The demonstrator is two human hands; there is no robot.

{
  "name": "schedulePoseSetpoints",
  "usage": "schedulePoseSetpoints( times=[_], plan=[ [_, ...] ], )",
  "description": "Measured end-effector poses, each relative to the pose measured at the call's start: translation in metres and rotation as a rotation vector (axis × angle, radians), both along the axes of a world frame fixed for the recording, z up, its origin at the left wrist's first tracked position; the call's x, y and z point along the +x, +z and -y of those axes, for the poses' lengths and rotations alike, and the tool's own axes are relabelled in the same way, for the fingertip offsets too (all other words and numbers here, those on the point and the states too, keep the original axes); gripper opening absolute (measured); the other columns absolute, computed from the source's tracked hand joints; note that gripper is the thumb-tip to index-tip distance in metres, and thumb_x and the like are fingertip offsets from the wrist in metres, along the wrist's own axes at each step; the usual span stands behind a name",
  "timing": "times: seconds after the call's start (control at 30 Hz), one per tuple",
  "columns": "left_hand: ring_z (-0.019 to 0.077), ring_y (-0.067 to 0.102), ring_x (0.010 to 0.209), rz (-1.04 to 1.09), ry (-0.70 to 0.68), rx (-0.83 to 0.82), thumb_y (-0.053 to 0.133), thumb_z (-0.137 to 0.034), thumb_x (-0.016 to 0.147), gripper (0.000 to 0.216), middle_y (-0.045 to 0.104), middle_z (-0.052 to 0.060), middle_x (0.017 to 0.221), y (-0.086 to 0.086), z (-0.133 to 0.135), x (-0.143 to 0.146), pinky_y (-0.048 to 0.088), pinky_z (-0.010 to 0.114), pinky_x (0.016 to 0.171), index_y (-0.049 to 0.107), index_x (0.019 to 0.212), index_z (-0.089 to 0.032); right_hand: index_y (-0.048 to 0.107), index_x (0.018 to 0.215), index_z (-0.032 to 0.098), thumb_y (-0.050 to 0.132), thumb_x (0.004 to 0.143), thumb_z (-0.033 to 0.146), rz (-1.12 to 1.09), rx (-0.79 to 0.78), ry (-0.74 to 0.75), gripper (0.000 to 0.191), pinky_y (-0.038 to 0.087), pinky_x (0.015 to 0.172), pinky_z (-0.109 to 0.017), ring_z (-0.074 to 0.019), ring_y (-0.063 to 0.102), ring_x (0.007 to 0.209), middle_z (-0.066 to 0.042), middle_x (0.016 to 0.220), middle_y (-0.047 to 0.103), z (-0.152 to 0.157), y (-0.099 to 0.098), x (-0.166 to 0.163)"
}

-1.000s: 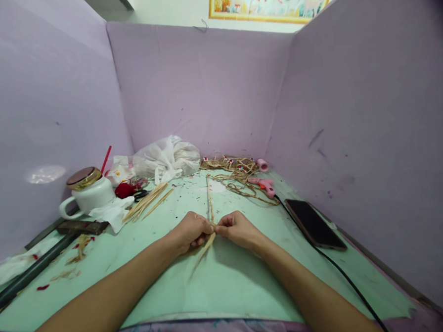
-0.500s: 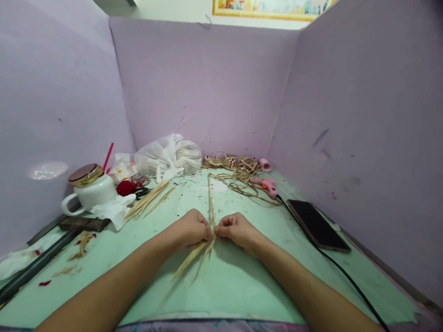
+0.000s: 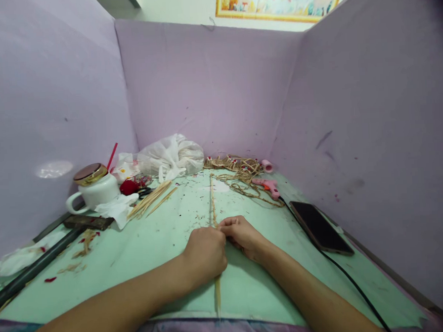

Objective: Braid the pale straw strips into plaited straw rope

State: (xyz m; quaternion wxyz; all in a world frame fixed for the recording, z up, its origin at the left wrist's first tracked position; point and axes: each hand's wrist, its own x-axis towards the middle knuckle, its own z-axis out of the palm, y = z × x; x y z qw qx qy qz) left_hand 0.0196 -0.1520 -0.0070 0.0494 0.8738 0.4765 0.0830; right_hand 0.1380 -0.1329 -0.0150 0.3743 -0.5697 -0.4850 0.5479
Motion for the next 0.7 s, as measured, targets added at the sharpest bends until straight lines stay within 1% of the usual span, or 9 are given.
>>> schedulePoseSetpoints(
  times=[0.13,0.2,0.23,0.3,0.37,0.47,0.5,0.57,0.7],
  plan=[
    [0.0167,0.052,0.055,0.197,-0.045,-0.151,0.048,-0.025,0.066,0.019,0.055,0.006,0.054,0.006,-0.009,-0.009,0.035,0.025,0.053,0.061,0.057,-0.014,0.048,0.05,0.014,0.053,0.057,0.015,-0.009,0.04,0.064,0.008,0.017,0.038,-0.019,-0.0029,0.026,0.036,0.007,0.039,0.039,-0.001,-0.003,0.001],
    [0.0121,0.048,0.048,0.387,0.034,-0.264,0.049,-0.026,0.066,0.018,0.05,0.002,0.048,0.014,-0.019,-0.015,0.032,0.021,0.047,0.059,0.057,-0.013,0.047,0.05,0.014,0.054,0.058,0.017,-0.024,0.053,0.087,0.01,0.018,0.039,-0.019,-0.0033,0.027,0.037,0.007,0.038,0.038,-0.001,-0.005,0.002],
    [0.0106,0.047,0.045,0.508,0.128,-0.309,0.049,-0.026,0.066,0.017,0.05,0.0,0.048,0.018,-0.023,-0.018,0.031,0.02,0.045,0.06,0.064,-0.013,0.047,0.05,0.014,0.054,0.058,0.018,-0.029,0.057,0.096,0.011,0.018,0.039,-0.02,-0.0035,0.027,0.037,0.007,0.037,0.038,-0.002,-0.005,0.003],
    [0.0086,0.043,0.037,0.706,0.316,-0.492,0.049,-0.023,0.066,0.025,0.051,-0.002,0.048,0.024,-0.03,-0.02,0.028,0.02,0.04,0.059,0.086,-0.012,0.046,0.05,0.014,0.055,0.059,0.019,-0.039,0.06,0.109,0.013,0.018,0.04,-0.02,-0.0036,0.027,0.037,0.007,0.037,0.038,-0.001,-0.004,0.004],
    [0.0083,0.04,0.033,0.819,0.402,-0.743,0.051,-0.018,0.063,0.033,0.051,-0.002,0.045,0.026,-0.033,-0.018,0.027,0.019,0.036,0.055,0.094,-0.01,0.046,0.05,0.014,0.056,0.059,0.022,-0.062,0.058,0.122,0.015,0.019,0.04,-0.02,-0.0039,0.029,0.038,0.006,0.039,0.04,-0.001,-0.002,0.004],
    [0.0088,0.045,0.035,0.917,0.34,-1.017,0.05,-0.015,0.061,0.014,0.052,0.001,0.047,0.02,-0.033,-0.012,0.03,0.019,0.035,0.054,0.073,-0.009,0.048,0.052,0.014,0.058,0.059,0.027,-0.09,0.085,0.161,0.018,0.024,0.043,-0.02,-0.0051,0.033,0.041,0.005,0.043,0.044,-0.002,-0.002,0.005],
    [0.0086,0.045,0.036,0.932,0.322,-1.044,0.05,-0.015,0.061,0.006,0.051,0.001,0.046,0.017,-0.034,-0.011,0.031,0.019,0.035,0.052,0.064,-0.01,0.049,0.053,0.014,0.057,0.06,0.027,-0.068,0.105,0.175,0.018,0.024,0.044,-0.02,-0.0052,0.033,0.042,0.004,0.044,0.044,-0.003,-0.003,0.006],
    [0.0078,0.042,0.032,0.887,0.315,-1.023,0.049,-0.016,0.06,0.008,0.046,-0.001,0.04,0.012,-0.037,-0.011,0.029,0.018,0.033,0.047,0.053,-0.012,0.051,0.055,0.013,0.055,0.063,0.026,0.05,0.176,0.208,0.016,0.023,0.044,-0.02,-0.0051,0.03,0.043,0.005,0.044,0.041,-0.006,-0.005,0.009],
    [0.0071,0.033,0.027,0.613,0.264,-0.829,0.05,-0.016,0.056,0.011,0.038,-0.003,0.032,0.011,-0.047,-0.015,0.022,0.019,0.03,0.046,0.047,-0.014,0.056,0.057,0.013,0.048,0.066,0.018,0.4,0.398,0.304,0.013,0.022,0.045,-0.02,-0.0065,0.029,0.046,0.005,0.046,0.04,-0.011,-0.009,0.014]
  ],
)
